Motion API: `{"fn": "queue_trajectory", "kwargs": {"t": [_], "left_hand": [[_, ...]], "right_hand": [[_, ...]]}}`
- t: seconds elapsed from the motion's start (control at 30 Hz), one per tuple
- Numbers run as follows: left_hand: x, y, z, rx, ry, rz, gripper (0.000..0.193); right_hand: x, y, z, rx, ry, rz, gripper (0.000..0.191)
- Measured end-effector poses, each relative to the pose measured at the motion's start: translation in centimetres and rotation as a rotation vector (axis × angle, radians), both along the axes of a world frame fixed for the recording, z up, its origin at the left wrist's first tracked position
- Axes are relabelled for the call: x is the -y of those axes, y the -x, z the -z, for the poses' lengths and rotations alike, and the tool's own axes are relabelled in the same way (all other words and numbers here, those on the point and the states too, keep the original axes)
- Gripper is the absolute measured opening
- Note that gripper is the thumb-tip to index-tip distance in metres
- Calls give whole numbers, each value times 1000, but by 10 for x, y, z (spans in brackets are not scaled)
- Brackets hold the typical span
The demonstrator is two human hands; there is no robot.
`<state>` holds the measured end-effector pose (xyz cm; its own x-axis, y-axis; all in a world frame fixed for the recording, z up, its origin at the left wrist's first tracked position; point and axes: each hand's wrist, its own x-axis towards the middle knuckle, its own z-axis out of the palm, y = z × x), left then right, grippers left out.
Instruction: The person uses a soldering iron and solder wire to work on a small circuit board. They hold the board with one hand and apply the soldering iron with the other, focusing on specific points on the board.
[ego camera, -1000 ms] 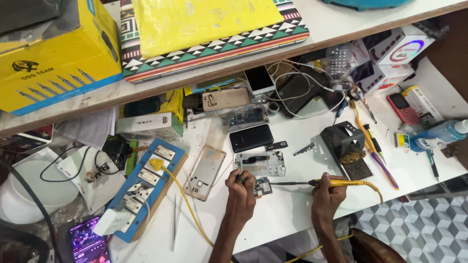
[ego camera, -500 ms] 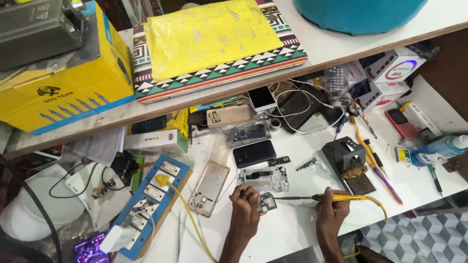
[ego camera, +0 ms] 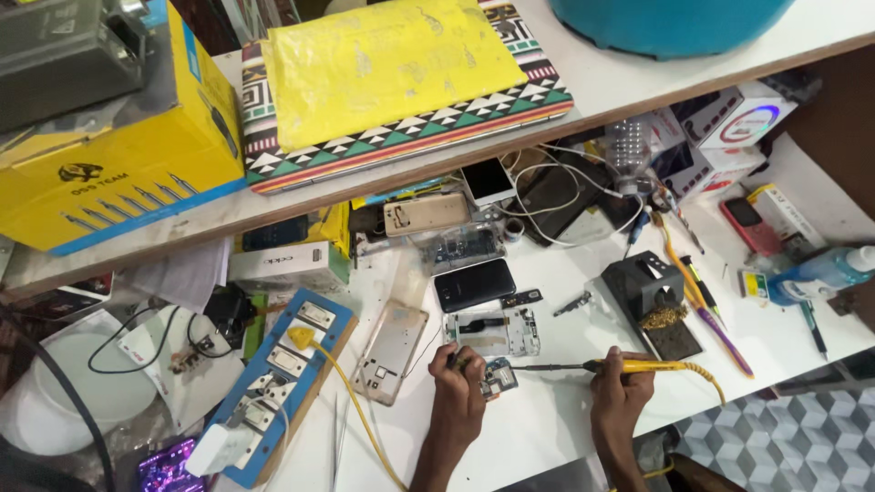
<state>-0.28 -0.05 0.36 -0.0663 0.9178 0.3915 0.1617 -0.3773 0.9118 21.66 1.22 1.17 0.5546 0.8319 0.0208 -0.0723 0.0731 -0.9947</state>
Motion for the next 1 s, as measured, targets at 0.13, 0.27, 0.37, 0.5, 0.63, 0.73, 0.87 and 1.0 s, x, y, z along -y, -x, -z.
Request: {"fn": "queue_trajectory", "kwargs": {"t": [0.13,0.27,0.37,0.5,0.63,0.73,0.87,1.0], "left_hand": [[1,-1,1,10,-3,0,36],[4,0,3,-33,-31,-7,37],[1,1,3,-13,-7,0,38],[-1,0,3,31,-34,14,36],[1,-1,2,25,-19,-4,37],[3,-1,2,10,-40,-9,38],[2,-1,3,-15,-30,-13,38],[1,-1,4,-11,-33,-7,38]], "right_hand": [[3,-1,3,40,-80,21,16],[5,-1,4,100,-56,56,17],[4,-1,2,32,-26,43,15],[2,0,1,-107,-51,-7,15],[3,-1,3,-31,-84,18,15],[5,-1,3,-5,-111,36,15],[6,-1,-2,0,-54,11,16],[5,0,-4,-7,-20,2,17]]}}
